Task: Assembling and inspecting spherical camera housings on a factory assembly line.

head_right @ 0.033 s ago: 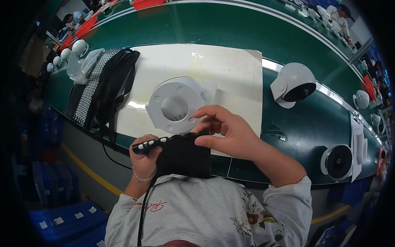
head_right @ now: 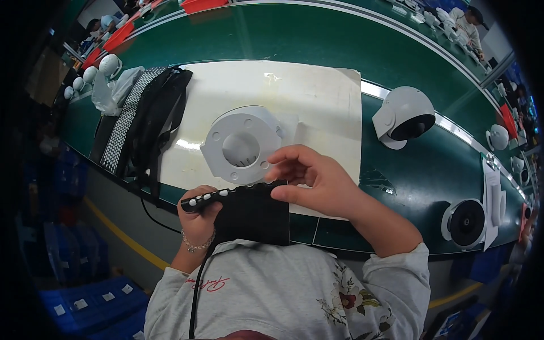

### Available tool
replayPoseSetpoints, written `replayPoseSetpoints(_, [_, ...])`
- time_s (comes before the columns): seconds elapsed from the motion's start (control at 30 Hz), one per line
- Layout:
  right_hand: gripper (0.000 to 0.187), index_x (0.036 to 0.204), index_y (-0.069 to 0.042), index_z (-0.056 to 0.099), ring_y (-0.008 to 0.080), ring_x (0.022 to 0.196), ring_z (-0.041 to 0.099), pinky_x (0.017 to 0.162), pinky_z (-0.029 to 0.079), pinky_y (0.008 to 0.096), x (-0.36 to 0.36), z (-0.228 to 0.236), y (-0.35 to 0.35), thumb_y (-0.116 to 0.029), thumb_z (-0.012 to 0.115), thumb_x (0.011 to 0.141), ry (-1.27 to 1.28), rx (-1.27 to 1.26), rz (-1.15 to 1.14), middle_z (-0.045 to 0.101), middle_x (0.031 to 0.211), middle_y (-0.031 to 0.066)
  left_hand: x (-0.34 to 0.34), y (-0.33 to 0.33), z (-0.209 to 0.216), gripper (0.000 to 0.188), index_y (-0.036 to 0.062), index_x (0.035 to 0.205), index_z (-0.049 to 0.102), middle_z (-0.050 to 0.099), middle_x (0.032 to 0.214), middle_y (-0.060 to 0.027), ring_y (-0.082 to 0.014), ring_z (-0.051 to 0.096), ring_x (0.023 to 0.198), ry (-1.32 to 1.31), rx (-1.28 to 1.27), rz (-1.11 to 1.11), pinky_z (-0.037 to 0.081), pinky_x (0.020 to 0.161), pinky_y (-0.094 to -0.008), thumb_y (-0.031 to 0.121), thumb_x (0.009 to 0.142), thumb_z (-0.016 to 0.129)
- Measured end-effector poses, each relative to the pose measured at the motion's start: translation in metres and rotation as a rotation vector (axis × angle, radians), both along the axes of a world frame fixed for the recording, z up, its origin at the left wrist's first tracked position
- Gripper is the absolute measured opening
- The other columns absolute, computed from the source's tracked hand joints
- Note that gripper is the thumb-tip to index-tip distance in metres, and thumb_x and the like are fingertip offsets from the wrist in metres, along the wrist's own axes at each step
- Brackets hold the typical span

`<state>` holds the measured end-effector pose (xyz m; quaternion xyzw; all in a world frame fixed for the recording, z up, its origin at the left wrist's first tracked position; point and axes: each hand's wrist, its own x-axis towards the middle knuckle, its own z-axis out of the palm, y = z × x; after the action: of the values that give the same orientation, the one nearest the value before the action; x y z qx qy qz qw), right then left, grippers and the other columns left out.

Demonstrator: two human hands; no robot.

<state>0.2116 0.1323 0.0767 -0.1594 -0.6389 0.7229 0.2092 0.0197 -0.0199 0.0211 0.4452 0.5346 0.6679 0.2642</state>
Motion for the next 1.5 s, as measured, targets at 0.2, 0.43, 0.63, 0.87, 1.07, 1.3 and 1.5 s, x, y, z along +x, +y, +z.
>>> replayPoseSetpoints(0.2, [0.020, 0.089, -0.005, 0.058, 0.0148, 0.088, 0.055, 0.076, 0.045, 0.0266, 0.006, -0.002, 0.003, -0.001, 0.067, 0.072, -0.053, 0.042, -0.064, 0.056, 0.100, 0.0074, 0.003, 0.004, 0.003, 0.023, -0.0015, 0.069, 0.049, 0.054, 0.067, -0.0063, -0.0131, 0.048, 0.059, 0.016, 0.017, 0.032, 0.038, 0.054, -0.0237, -0.003, 0.064, 0.072])
replayPoseSetpoints(0.43, [0.029, 0.093, -0.007, 0.055, 0.0231, 0.086, 0.056, 0.073, 0.044, 0.0318, -0.005, -0.001, -0.003, 0.004, 0.066, 0.068, 0.120, 0.937, -0.210, 0.058, 0.093, 0.0079, 0.000, 0.002, 0.005, 0.021, -0.0022, 0.077, 0.052, 0.054, 0.071, -0.0060, -0.0137, 0.049, 0.066, 0.113, -0.025, -0.062, 0.038, 0.060, -0.0246, 0.000, 0.067, 0.071])
replayPoseSetpoints(0.63, [0.045, 0.105, -0.008, 0.048, 0.0237, 0.080, 0.055, 0.068, 0.044, 0.0324, -0.013, -0.002, -0.012, 0.009, 0.063, 0.067, 0.215, 1.017, -0.219, 0.056, 0.088, 0.0076, 0.001, 0.005, 0.011, 0.021, -0.0014, 0.072, 0.049, 0.053, 0.068, -0.0060, -0.0141, 0.047, 0.061, 0.184, -0.119, -0.034, 0.037, 0.058, -0.0242, -0.002, 0.066, 0.070])
replayPoseSetpoints(0.87, [0.058, 0.114, -0.011, 0.040, 0.0223, 0.075, 0.055, 0.064, 0.044, 0.0305, -0.020, -0.001, -0.022, 0.013, 0.061, 0.065, 0.360, 1.072, -0.104, 0.055, 0.083, 0.0086, -0.004, 0.004, 0.009, 0.022, -0.0012, 0.071, 0.049, 0.053, 0.070, -0.0070, -0.0138, 0.048, 0.062, 0.232, -0.099, -0.066, 0.037, 0.056, -0.0244, -0.003, 0.064, 0.070])
replayPoseSetpoints(1.07, [0.068, 0.128, -0.011, 0.025, 0.0132, 0.081, 0.052, 0.070, 0.040, 0.0247, -0.044, 0.007, 0.016, 0.013, 0.054, 0.072, 0.254, 0.750, -0.368, 0.046, 0.101, 0.0083, -0.004, 0.015, -0.010, 0.027, 0.0068, 0.081, 0.063, 0.052, 0.110, -0.0133, -0.0204, 0.051, 0.090, 0.510, 0.212, 0.112, 0.046, 0.065, -0.0273, 0.002, 0.057, 0.075])
replayPoseSetpoints(1.3, [0.067, 0.131, -0.010, 0.022, 0.0128, 0.085, 0.052, 0.074, 0.042, 0.0244, -0.058, 0.006, 0.027, 0.010, 0.053, 0.075, 0.168, 0.538, -0.352, 0.044, 0.104, 0.0079, -0.006, 0.025, -0.013, 0.029, 0.0017, 0.079, 0.057, 0.039, 0.129, -0.0196, -0.0205, 0.057, 0.081, 0.643, 0.128, -0.013, 0.048, 0.066, -0.0284, -0.002, 0.056, 0.075])
replayPoseSetpoints(1.5, [0.067, 0.132, -0.010, 0.021, 0.0128, 0.085, 0.053, 0.074, 0.042, 0.0238, -0.060, 0.006, 0.030, 0.009, 0.053, 0.076, 0.176, 0.497, -0.366, 0.045, 0.105, 0.0086, -0.009, 0.029, -0.020, 0.029, -0.0007, 0.077, 0.054, 0.038, 0.130, -0.0200, -0.0195, 0.062, 0.072, 0.608, 0.175, -0.046, 0.050, 0.066, -0.0289, -0.003, 0.057, 0.074])
